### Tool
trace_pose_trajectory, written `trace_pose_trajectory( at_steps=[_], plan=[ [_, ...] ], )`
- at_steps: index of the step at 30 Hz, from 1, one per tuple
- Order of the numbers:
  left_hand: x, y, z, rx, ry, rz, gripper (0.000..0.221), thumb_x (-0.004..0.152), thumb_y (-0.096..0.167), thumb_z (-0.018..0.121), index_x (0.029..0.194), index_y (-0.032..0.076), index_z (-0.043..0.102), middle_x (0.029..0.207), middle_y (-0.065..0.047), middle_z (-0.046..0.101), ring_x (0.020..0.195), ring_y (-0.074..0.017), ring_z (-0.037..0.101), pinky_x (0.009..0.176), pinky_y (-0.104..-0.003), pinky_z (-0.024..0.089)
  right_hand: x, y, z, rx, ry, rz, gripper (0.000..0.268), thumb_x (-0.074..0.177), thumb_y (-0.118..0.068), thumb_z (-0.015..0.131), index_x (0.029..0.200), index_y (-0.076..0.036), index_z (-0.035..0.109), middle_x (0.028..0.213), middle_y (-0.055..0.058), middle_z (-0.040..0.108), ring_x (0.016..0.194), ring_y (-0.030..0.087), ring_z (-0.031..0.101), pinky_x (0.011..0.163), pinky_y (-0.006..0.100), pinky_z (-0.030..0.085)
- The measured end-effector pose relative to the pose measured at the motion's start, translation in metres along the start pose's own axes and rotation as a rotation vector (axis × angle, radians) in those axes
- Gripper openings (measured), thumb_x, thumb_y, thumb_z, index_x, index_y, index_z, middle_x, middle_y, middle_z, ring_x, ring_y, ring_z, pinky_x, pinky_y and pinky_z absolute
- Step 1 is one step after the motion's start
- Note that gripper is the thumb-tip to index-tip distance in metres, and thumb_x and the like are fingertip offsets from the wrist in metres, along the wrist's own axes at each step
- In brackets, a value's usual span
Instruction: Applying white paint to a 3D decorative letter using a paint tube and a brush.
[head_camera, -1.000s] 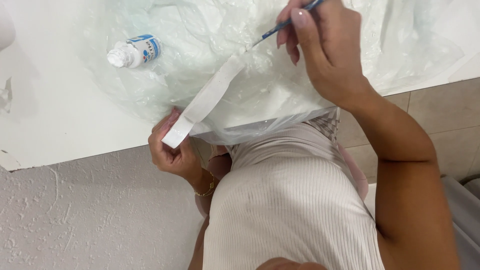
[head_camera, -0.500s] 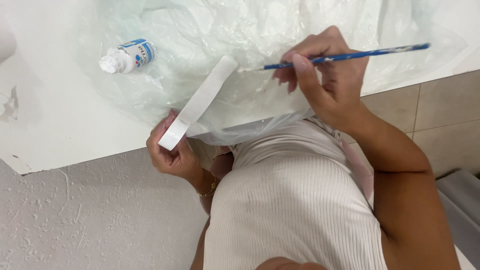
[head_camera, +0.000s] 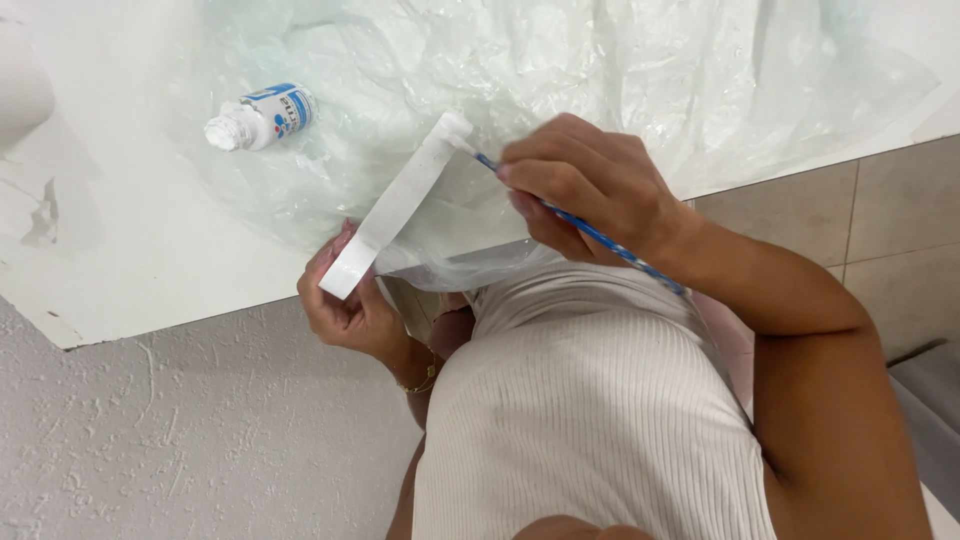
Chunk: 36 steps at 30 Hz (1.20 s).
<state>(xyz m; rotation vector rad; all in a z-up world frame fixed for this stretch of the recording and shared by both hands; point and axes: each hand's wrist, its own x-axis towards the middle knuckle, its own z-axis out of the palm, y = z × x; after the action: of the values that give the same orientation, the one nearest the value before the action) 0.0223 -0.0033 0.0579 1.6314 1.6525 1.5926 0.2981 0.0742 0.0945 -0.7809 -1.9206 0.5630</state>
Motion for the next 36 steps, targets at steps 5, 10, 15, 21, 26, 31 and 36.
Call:
trace_pose_trajectory(
  at_steps=[5, 10, 15, 21, 26, 31, 36],
  plan=[
    [0.0, -0.004, -0.002, 0.02, -0.01, 0.029, 0.023, 0.108, -0.006, 0.068, 0.129, 0.001, 0.063, 0.117, -0.02, 0.071, 0.113, -0.0381, 0.075, 0.105, -0.057, 0.071, 0.004, -0.008, -0.002, 0.086, 0.036, 0.058, 0.01, 0.109, 0.013, 0.061, 0.116, 0.007, 0.061, 0.1, 0.023, 0.072, 0.083, 0.034, 0.071, 0.074, 0.039, 0.058],
    [0.002, 0.0, -0.003, 0.077, -0.012, 0.003, 0.02, 0.109, 0.003, 0.07, 0.128, -0.001, 0.064, 0.117, -0.02, 0.073, 0.112, -0.0399, 0.077, 0.102, -0.051, 0.071, -0.007, -0.002, 0.001, 0.153, 0.022, 0.092, 0.009, 0.108, 0.013, 0.064, 0.115, 0.007, 0.064, 0.101, 0.023, 0.075, 0.086, 0.032, 0.075, 0.067, 0.035, 0.061],
    [-0.021, -0.015, -0.035, 0.148, 0.217, -0.169, 0.047, 0.102, 0.034, 0.083, 0.132, 0.003, 0.065, 0.123, -0.012, 0.074, 0.117, -0.0285, 0.073, 0.09, -0.037, 0.066, -0.008, 0.002, -0.018, 0.321, 0.369, 0.03, 0.025, 0.118, -0.006, 0.042, 0.112, 0.009, 0.061, 0.081, 0.022, 0.072, 0.066, 0.035, 0.079, 0.054, 0.037, 0.062],
    [-0.016, -0.035, -0.025, -1.058, 0.148, -0.585, 0.049, 0.101, -0.011, 0.075, 0.147, -0.009, 0.058, 0.131, -0.022, 0.077, 0.12, -0.0377, 0.076, 0.097, -0.046, 0.072, -0.004, -0.016, -0.031, 0.654, 0.661, 0.328, 0.017, 0.12, -0.017, 0.049, 0.114, -0.001, 0.05, 0.089, 0.015, 0.054, 0.068, 0.027, 0.063, 0.044, 0.039, 0.057],
    [-0.015, -0.026, -0.01, -1.003, 0.026, -0.651, 0.057, 0.111, 0.017, 0.074, 0.157, -0.004, 0.051, 0.138, -0.015, 0.074, 0.124, -0.0284, 0.074, 0.104, -0.041, 0.067, 0.025, -0.02, -0.036, 0.705, 0.439, 0.304, 0.011, 0.121, -0.013, 0.047, 0.117, -0.003, 0.052, 0.088, 0.011, 0.059, 0.069, 0.019, 0.064, 0.05, 0.028, 0.06],
    [-0.014, -0.033, -0.01, -1.048, -0.013, -0.675, 0.059, 0.109, 0.017, 0.076, 0.158, -0.004, 0.05, 0.139, -0.016, 0.073, 0.124, -0.027, 0.073, 0.102, -0.039, 0.065, 0.049, -0.014, -0.029, 0.794, 0.265, 0.217, 0.014, 0.124, -0.005, 0.039, 0.121, -0.003, 0.053, 0.091, 0.01, 0.062, 0.073, 0.015, 0.066, 0.056, 0.022, 0.06],
    [-0.014, -0.037, -0.011, -1.124, -0.041, -0.684, 0.064, 0.112, 0.014, 0.071, 0.165, -0.004, 0.04, 0.147, -0.017, 0.069, 0.13, -0.0283, 0.071, 0.101, -0.039, 0.067, 0.065, -0.009, -0.027, 0.807, 0.034, 0.25, 0.018, 0.124, -0.012, 0.039, 0.122, 0.001, 0.051, 0.094, 0.012, 0.063, 0.072, 0.014, 0.062, 0.064, 0.022, 0.056]
  ],
)
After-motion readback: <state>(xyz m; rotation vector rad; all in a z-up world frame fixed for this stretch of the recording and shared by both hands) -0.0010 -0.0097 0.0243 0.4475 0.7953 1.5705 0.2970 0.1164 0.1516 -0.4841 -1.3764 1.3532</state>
